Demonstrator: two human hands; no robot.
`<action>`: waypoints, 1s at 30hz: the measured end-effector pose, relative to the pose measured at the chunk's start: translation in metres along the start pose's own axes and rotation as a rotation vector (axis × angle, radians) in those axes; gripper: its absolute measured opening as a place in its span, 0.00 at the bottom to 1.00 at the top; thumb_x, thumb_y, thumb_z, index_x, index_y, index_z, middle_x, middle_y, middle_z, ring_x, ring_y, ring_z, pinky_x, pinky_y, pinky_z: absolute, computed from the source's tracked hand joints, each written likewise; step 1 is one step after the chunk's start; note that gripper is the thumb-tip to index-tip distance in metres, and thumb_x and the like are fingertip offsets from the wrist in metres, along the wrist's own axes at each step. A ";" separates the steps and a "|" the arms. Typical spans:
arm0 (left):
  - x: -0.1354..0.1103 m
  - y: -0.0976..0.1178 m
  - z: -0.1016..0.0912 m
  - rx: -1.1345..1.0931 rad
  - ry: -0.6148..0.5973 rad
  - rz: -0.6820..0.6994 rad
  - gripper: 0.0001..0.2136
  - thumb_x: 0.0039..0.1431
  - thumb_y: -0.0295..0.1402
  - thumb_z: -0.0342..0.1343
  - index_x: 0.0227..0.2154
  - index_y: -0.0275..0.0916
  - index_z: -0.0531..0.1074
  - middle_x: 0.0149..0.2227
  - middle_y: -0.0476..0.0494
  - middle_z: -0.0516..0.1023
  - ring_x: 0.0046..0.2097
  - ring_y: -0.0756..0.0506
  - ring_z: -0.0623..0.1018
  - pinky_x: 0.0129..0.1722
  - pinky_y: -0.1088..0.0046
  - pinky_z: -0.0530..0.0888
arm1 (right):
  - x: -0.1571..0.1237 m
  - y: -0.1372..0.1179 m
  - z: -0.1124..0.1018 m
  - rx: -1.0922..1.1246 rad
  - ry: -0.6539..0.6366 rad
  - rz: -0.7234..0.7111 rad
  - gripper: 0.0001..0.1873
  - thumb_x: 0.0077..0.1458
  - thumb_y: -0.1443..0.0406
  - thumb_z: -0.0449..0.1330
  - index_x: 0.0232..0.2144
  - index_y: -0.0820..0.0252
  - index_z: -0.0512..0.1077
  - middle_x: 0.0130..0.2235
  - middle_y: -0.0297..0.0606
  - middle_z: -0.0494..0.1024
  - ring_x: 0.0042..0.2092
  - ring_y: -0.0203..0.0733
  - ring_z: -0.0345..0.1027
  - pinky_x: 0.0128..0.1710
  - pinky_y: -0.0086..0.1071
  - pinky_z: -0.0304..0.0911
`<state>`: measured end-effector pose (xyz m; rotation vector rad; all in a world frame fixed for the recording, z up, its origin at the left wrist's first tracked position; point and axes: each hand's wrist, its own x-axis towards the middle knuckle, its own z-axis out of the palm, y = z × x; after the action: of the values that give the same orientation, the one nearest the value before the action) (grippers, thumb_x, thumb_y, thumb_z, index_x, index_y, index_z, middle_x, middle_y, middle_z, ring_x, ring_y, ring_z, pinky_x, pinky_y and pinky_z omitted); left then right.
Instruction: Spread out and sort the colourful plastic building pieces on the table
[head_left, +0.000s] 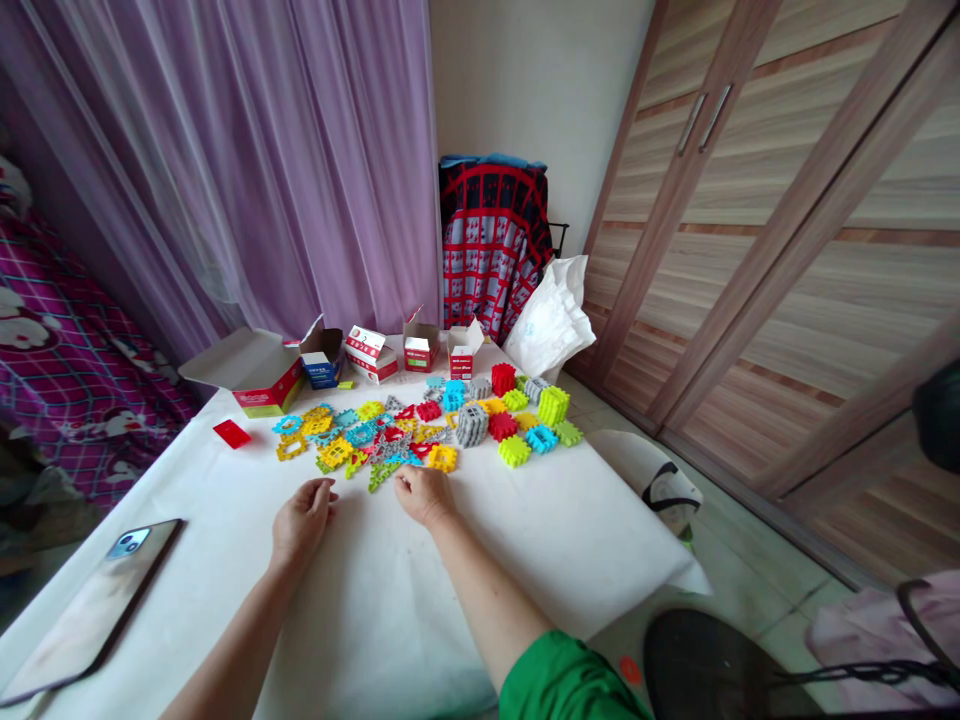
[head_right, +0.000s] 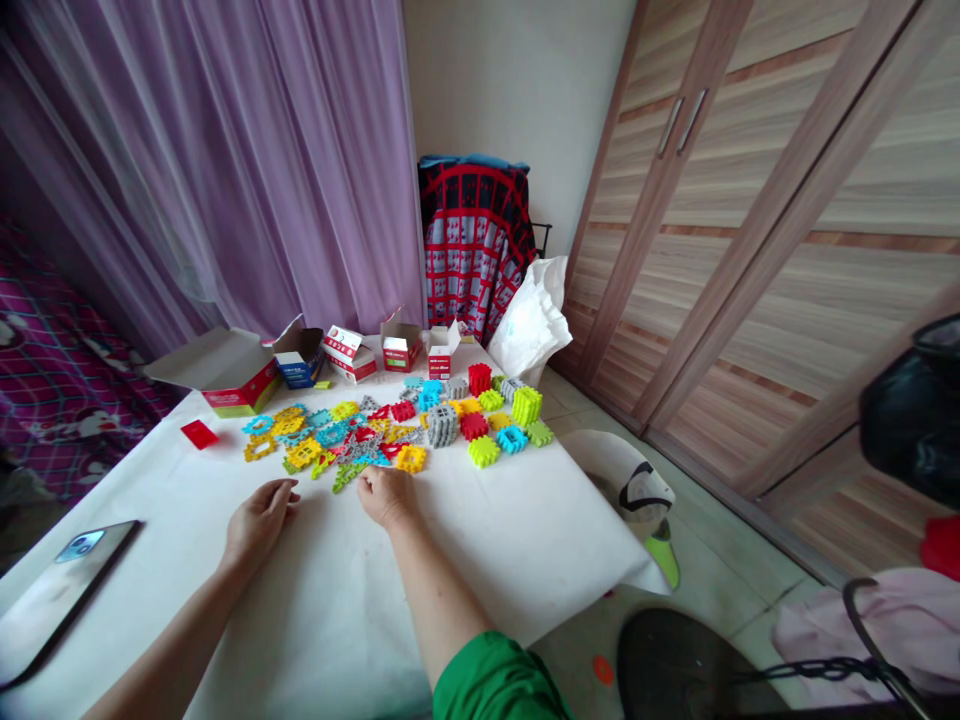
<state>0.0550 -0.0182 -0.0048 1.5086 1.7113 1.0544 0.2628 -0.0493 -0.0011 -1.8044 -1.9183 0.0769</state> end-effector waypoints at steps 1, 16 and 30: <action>-0.001 0.001 0.000 -0.001 0.001 0.001 0.24 0.48 0.55 0.50 0.36 0.40 0.75 0.28 0.44 0.81 0.26 0.45 0.79 0.29 0.68 0.76 | 0.000 0.000 0.000 -0.006 -0.002 -0.009 0.11 0.60 0.67 0.55 0.34 0.58 0.79 0.32 0.33 0.82 0.31 0.36 0.71 0.30 0.27 0.50; 0.014 0.008 0.008 0.030 0.066 -0.014 0.27 0.48 0.61 0.48 0.30 0.40 0.75 0.26 0.44 0.80 0.22 0.46 0.75 0.22 0.71 0.70 | 0.020 -0.005 0.012 -0.015 -0.103 -0.210 0.13 0.62 0.66 0.53 0.33 0.56 0.78 0.31 0.36 0.83 0.30 0.38 0.73 0.29 0.27 0.53; 0.073 -0.003 -0.003 0.218 0.249 0.126 0.21 0.60 0.50 0.44 0.37 0.42 0.77 0.36 0.43 0.83 0.39 0.42 0.81 0.39 0.67 0.76 | 0.027 0.016 0.040 0.377 0.169 -0.269 0.15 0.63 0.66 0.51 0.32 0.56 0.77 0.27 0.37 0.81 0.29 0.37 0.75 0.31 0.26 0.58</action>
<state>0.0392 0.0533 -0.0018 1.6977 1.9771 1.1934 0.2622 -0.0099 -0.0333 -1.2601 -1.8606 0.1749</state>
